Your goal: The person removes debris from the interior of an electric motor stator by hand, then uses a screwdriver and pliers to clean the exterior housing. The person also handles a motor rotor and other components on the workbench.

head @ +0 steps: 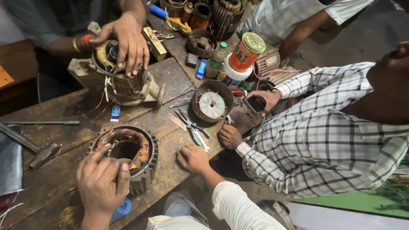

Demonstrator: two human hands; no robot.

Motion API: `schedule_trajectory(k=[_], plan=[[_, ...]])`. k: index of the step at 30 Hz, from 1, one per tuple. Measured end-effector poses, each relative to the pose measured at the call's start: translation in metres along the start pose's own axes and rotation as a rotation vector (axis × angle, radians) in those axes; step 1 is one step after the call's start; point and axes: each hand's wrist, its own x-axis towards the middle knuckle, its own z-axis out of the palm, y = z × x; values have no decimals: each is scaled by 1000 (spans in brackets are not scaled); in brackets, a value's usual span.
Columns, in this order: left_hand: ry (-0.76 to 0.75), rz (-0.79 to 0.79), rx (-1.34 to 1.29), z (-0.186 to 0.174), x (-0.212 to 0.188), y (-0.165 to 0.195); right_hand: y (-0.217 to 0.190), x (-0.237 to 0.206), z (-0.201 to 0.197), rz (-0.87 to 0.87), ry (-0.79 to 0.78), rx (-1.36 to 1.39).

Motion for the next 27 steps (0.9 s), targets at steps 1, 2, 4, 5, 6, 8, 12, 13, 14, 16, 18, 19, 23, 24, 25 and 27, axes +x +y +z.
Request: schedule_trajectory(k=[1,2,4,5,6,8,12,13,14,16,18,19,23,24,25,27], plan=[[3,5,-5,0,0,0,0,0,0,-1,-1,-2],[5,9,-9,0,0,-1,0,0,0,-1,-4,-3],[7,11,-14,0,0,-1,0,-1,0,0,-8,-2],[8,11,-13,0,0,-1,0,-1,-1,-2,-7,1],[9,10,-11,0,0,-1,0,-1,-1,-3,-6,4],[11,14,-1,1,0,0,-2,-2,-2,1,15,13],[28,21,-20,0,1,0,-2,0,-3,3,10,24],[26,21,-19,0,2,1,-2,0,-3,4,13,20],[23,20,-18,-1,2,1,-2,0,-3,6,17,16],[20,22,-15,-2,3,2,-3,1,-2,14,18,12],[15,25,-13,-2,4,3,-3,1,-2,28,10,10],[14,23,-12,-2,4,3,-3,1,-2,30,10,11],[16,17,-22,-2,5,4,-3,1,-3,20,23,13],[18,14,-27,-2,5,4,-3,1,-3,12,27,14],[16,16,-25,-3,5,4,-3,1,-2,16,30,8],[14,17,-22,-3,5,4,-3,1,-2,21,35,-5]])
